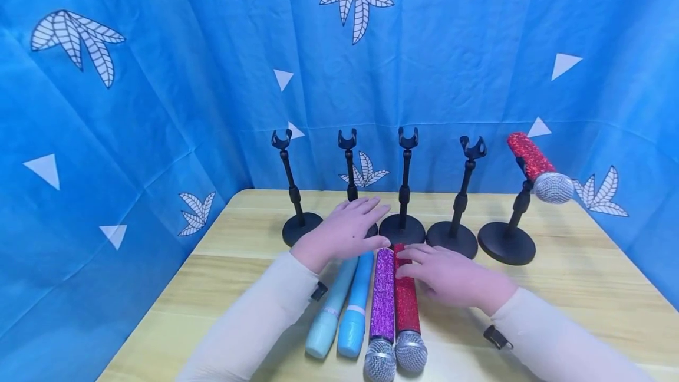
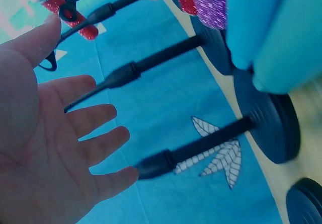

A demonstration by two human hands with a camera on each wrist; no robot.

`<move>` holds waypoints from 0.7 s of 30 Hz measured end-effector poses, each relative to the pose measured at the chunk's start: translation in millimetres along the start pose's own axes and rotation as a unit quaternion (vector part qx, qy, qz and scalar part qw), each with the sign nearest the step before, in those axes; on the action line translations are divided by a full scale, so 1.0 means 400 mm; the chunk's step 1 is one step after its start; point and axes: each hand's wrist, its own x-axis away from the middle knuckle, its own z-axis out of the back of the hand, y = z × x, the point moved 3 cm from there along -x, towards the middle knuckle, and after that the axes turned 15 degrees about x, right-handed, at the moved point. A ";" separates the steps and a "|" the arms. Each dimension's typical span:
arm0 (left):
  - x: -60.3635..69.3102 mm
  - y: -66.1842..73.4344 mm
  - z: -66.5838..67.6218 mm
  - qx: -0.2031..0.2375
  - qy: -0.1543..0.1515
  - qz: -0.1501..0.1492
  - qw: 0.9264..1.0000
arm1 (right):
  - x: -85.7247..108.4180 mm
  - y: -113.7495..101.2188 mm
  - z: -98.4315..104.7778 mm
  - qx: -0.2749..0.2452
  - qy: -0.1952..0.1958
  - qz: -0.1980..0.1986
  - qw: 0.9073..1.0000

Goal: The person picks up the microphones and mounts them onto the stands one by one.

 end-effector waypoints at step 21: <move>-0.062 0.012 0.005 -0.009 -0.004 -0.026 1.000 | 0.122 0.071 0.043 -0.025 0.074 -0.061 0.995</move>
